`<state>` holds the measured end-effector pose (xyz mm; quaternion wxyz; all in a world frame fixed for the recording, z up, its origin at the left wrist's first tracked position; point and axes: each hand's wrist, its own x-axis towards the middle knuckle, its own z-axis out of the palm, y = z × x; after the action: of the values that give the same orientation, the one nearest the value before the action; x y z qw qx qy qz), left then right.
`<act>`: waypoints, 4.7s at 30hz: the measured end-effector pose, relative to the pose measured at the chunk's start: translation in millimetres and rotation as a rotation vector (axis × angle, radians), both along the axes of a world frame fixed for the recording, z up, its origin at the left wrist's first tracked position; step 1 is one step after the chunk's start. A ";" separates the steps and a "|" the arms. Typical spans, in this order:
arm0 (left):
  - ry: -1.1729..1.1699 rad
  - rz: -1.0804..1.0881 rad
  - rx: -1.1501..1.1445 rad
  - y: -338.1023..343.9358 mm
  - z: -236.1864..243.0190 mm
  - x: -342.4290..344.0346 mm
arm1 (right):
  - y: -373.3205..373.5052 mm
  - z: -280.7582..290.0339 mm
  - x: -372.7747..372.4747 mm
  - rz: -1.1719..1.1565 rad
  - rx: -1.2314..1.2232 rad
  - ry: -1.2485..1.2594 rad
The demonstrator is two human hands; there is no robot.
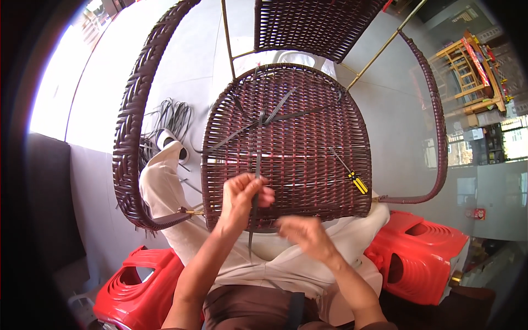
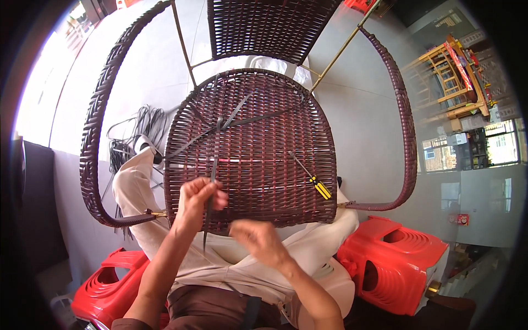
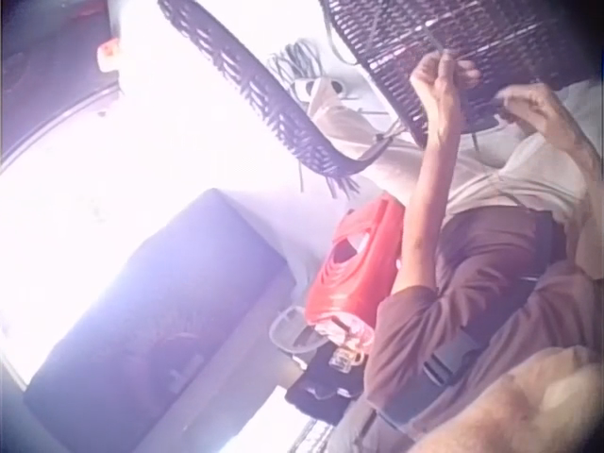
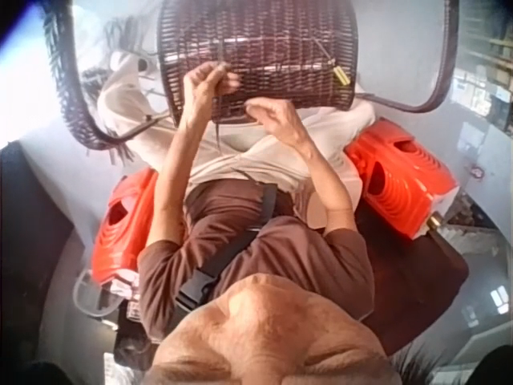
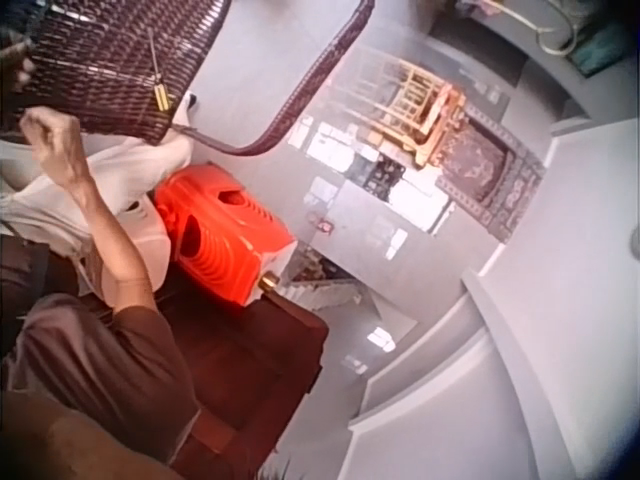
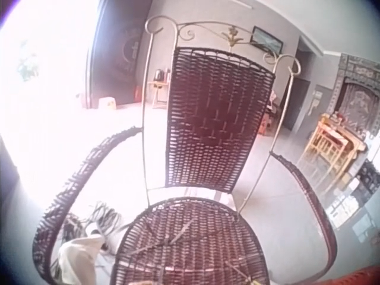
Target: The person weaves replacement wicker strips into the seat of a chair, using a screwdriver to pry open gaps and guide the material through the existing weave.
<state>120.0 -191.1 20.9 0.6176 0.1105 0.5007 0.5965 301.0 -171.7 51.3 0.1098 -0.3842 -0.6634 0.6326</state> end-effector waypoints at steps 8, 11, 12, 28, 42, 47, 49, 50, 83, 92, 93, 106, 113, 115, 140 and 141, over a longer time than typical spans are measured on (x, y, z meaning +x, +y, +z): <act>0.118 -0.537 0.051 -100.7 57.9 47.9 | 38.3 -15.2 -77.7 -0.350 -0.659 0.250; 0.174 -0.787 0.060 -104.4 51.9 33.3 | 32.1 -25.7 -72.5 -0.411 -0.689 0.322; 0.199 -0.868 0.130 -103.7 40.6 26.3 | 27.6 -24.8 -70.2 -0.430 -0.636 0.292; -0.208 0.048 -0.018 -5.5 -0.6 1.6 | 44.5 26.3 -0.9 0.219 0.598 -0.104; -0.225 -0.371 -0.120 -106.8 41.1 16.1 | 201.9 -3.6 -80.2 -0.214 0.535 -0.120; -0.244 -0.394 -0.096 -107.2 34.4 16.5 | 185.5 -9.8 -96.1 -0.333 -0.084 0.061; -0.246 -0.406 -0.063 -106.0 31.1 16.6 | 188.3 -5.7 -105.0 -0.329 -0.188 0.154; -0.258 -0.409 -0.071 -105.7 30.3 17.9 | 193.0 -4.0 -107.1 -0.335 -0.245 0.206; 0.492 -0.942 0.249 -86.8 -7.1 -11.3 | 212.5 101.3 -114.5 0.149 0.594 -0.007; 1.074 0.238 0.223 45.9 15.8 -30.5 | 84.2 -0.7 -55.5 -0.179 0.551 -0.208; 1.043 0.222 0.154 64.1 12.3 -39.5 | 68.4 -8.9 -58.6 -0.197 0.501 -0.270; 1.659 -0.525 0.565 191.1 60.2 -72.9 | 35.3 -38.5 -90.6 -0.324 0.630 -0.351; 1.377 -0.586 0.150 143.7 127.6 -101.9 | 32.0 -45.1 -94.3 -0.395 0.712 -0.373; 0.856 -0.280 0.197 130.8 116.2 -97.0 | 31.4 -43.3 -93.1 -0.456 0.753 -0.351; 0.773 -0.174 0.312 123.9 103.2 -77.0 | 43.4 -46.7 -85.8 -0.555 -0.380 0.307; 0.850 -0.174 0.336 123.7 104.1 -76.3 | 43.8 -46.5 -85.5 -0.554 -0.381 0.309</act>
<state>43.7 -67.5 125.0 0.3787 0.4852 0.5947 0.5172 215.5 -127.9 4.8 0.3020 -0.4627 -0.3802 0.7417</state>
